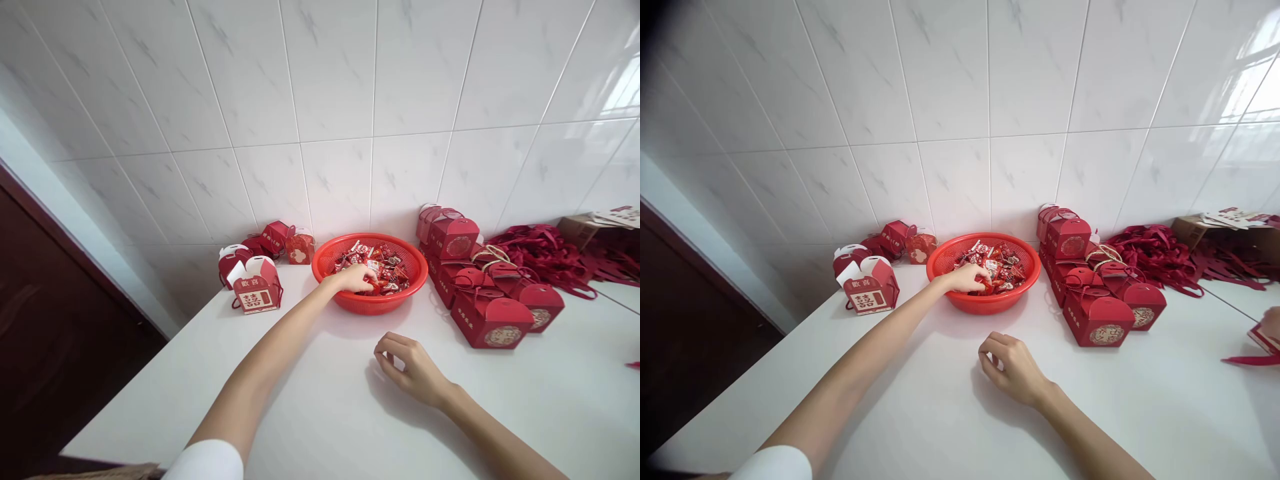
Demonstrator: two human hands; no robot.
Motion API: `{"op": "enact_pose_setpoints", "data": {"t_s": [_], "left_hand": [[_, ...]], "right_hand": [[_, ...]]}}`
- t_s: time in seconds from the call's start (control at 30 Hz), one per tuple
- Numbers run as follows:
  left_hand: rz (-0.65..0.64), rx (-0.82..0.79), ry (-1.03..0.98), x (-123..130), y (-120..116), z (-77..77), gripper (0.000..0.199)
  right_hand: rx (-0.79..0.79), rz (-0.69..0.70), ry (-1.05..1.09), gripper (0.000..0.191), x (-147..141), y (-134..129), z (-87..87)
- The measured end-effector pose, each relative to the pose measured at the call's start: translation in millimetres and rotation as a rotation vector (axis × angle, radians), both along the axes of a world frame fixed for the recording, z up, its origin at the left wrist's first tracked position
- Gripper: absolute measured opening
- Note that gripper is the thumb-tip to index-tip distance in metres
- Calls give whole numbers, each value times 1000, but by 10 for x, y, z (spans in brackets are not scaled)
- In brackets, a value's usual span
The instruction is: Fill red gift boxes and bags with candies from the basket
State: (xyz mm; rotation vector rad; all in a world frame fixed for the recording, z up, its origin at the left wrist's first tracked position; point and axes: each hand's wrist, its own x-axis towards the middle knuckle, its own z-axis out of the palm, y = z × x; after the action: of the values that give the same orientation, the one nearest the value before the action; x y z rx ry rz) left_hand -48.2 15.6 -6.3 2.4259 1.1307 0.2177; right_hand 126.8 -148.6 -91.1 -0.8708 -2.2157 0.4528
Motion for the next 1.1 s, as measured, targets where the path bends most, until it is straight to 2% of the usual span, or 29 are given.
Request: {"op": "enact_pose_setpoints", "data": {"t_s": [0.2,0.37,0.53,0.67,0.8,0.9,1.0,1.1], "left_hand": [[50,23,-8,-25,-9,30,37],[69,15,42,-219,-47,190,45],[210,211,-18,-755,-66,533,39],[411,320,-49,-1334,-117,807,35],[662,359,6,-1858,-241,962,33],[805,312,222,-2124,-390,984,25],[856,205,412,-2276,-550,920,14],[939,42,328,-2389,-669,809,14]], "right_hand": [[-1,-15,1,18,4,11,16],[25,-16,-1,20,15,-5,23],[66,9,-29,19,4,-42,19],[109,22,-68,19,-8,-74,13],[135,26,-88,19,-9,-86,20],[137,28,-94,19,-8,-83,28],[128,24,-100,20,-8,-75,19],[120,18,-109,20,-6,-63,-2]]}}
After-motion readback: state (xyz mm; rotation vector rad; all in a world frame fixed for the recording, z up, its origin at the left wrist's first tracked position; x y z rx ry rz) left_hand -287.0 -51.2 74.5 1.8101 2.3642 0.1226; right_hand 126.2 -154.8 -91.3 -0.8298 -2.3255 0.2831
